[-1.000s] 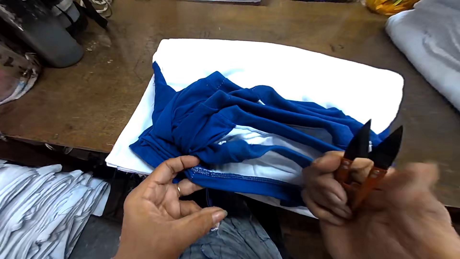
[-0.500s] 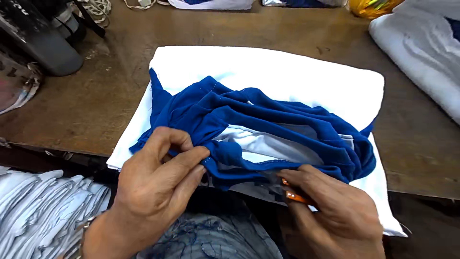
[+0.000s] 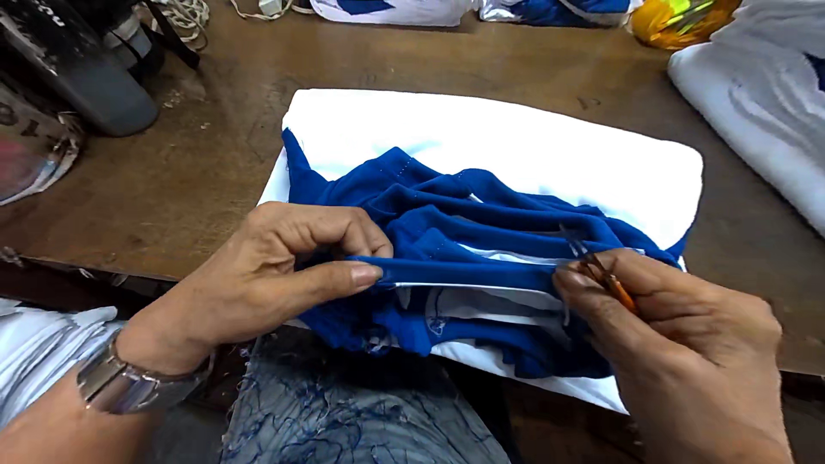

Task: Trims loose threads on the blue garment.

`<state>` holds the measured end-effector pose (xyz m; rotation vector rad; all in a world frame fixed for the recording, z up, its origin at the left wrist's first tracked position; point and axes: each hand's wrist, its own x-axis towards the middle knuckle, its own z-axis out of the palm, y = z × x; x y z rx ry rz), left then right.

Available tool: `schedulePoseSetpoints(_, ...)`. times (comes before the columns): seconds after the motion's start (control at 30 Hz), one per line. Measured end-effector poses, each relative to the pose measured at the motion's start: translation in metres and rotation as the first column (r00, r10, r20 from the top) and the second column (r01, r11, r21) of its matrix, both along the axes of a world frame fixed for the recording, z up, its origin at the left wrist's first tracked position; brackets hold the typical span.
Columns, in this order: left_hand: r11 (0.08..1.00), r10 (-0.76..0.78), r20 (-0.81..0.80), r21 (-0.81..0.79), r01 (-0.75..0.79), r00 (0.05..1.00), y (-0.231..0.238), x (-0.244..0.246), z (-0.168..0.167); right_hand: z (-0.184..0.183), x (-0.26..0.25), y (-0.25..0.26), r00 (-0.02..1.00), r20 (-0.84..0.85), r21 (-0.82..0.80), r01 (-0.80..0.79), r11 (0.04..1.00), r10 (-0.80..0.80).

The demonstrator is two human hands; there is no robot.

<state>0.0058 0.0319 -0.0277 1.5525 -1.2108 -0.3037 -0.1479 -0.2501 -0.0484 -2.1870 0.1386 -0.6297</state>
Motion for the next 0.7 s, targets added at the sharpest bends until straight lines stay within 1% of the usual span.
schedulePoseSetpoints(0.07, 0.999, 0.019, -0.048, 0.044, -0.017, 0.999, 0.001, 0.004, 0.002, -0.005, 0.004, 0.007, 0.997, 0.055, -0.135, 0.066, 0.989, -0.059)
schedulePoseSetpoints(0.13, 0.992, 0.078, -0.076, 0.105, -0.069, 0.994, -0.002, 0.004, 0.005, -0.010, 0.002, 0.020, 0.986, 0.141, -0.289, 0.122, 0.949, -0.084)
schedulePoseSetpoints(0.17, 0.990, 0.089, -0.091, 0.115, -0.078, 0.992, -0.004, 0.004, 0.005, -0.010, -0.002, 0.029, 0.983, 0.173, -0.342, 0.115, 0.933, -0.058)
schedulePoseSetpoints(0.2, 0.991, 0.089, -0.114, 0.112, -0.076, 0.990, -0.006, 0.005, 0.005, -0.010, -0.006, 0.039, 0.984, 0.178, -0.366, 0.067, 0.928, -0.001)
schedulePoseSetpoints(0.27, 0.992, 0.067, -0.179, 0.116, -0.046, 0.982, -0.006, 0.008, 0.005, -0.014, -0.008, 0.062, 0.973, 0.192, -0.315, -0.066, 0.947, 0.131)
schedulePoseSetpoints(0.33, 0.992, 0.067, -0.241, 0.124, -0.037, 0.968, -0.005, 0.009, 0.005, -0.020, 0.004, 0.081, 0.957, 0.212, -0.223, -0.149, 0.963, 0.197)
schedulePoseSetpoints(0.4, 0.991, 0.069, -0.262, 0.132, -0.035, 0.963, -0.005, 0.008, 0.007, -0.021, 0.021, 0.090, 0.943, 0.268, -0.188, -0.150, 0.971, 0.198)
schedulePoseSetpoints(0.5, 0.988, 0.075, -0.271, 0.151, -0.035, 0.960, -0.003, 0.008, 0.009, -0.017, 0.036, 0.095, 0.928, 0.304, -0.233, -0.147, 0.961, 0.216)
schedulePoseSetpoints(0.57, 0.986, 0.071, -0.277, 0.163, -0.026, 0.958, -0.002, 0.011, 0.010, -0.016, 0.035, 0.094, 0.926, 0.267, -0.326, -0.173, 0.929, 0.266)
schedulePoseSetpoints(0.6, 0.986, 0.067, -0.283, 0.167, -0.020, 0.957, -0.002, 0.011, 0.009, -0.016, 0.031, 0.093, 0.920, 0.228, -0.382, -0.216, 0.899, 0.318)
schedulePoseSetpoints(0.67, 0.985, 0.059, -0.282, 0.175, -0.010, 0.957, -0.005, 0.013, 0.009, -0.021, 0.019, 0.087, 0.874, 0.075, -0.465, -0.394, 0.792, 0.479)
schedulePoseSetpoints(0.7, 0.984, 0.058, -0.281, 0.176, -0.007, 0.958, -0.006, 0.014, 0.009, -0.023, 0.013, 0.085, 0.826, -0.021, -0.464, -0.507, 0.726, 0.563)
